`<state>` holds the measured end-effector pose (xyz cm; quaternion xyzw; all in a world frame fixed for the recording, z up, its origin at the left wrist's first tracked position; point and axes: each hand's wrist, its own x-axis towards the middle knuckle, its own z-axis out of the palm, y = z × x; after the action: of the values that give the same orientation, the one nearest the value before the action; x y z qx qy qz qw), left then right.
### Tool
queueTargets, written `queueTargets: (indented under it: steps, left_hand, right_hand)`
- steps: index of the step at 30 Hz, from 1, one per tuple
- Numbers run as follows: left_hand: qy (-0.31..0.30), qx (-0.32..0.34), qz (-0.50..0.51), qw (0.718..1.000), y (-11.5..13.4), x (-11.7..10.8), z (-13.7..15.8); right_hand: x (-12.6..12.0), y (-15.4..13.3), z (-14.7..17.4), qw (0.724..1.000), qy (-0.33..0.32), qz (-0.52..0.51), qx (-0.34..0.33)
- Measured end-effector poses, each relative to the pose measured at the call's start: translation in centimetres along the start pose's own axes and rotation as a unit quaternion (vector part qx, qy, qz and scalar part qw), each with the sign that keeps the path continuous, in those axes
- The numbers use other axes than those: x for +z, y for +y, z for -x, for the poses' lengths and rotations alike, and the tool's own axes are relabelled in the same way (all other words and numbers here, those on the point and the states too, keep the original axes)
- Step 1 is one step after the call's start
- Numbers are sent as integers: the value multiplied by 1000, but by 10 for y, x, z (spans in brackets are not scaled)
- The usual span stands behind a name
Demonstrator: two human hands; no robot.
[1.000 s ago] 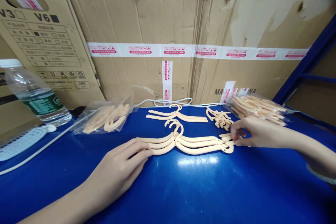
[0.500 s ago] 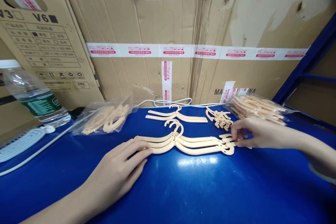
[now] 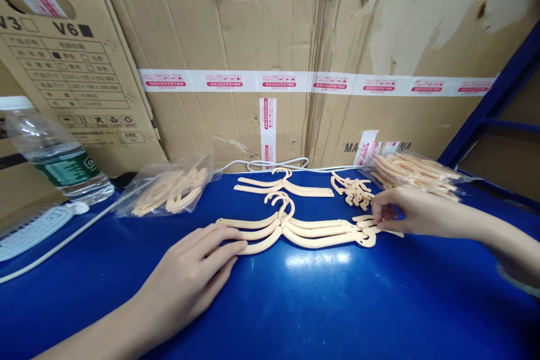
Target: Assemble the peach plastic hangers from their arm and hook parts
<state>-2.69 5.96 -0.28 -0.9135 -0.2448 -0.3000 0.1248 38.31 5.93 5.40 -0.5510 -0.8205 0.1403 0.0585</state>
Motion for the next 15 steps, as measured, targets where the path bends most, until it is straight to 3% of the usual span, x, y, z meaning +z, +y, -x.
queueTargets:
  steps: [11,15]
  left_hand:
    - [2,-8,15,1000,0,-1,0]
    - [-31,-79,52,995,-5,-2,2]
  right_hand:
    - [0,-5,-1,1000,18,11,-5]
    - [2,-5,-3,998,70,0,-7]
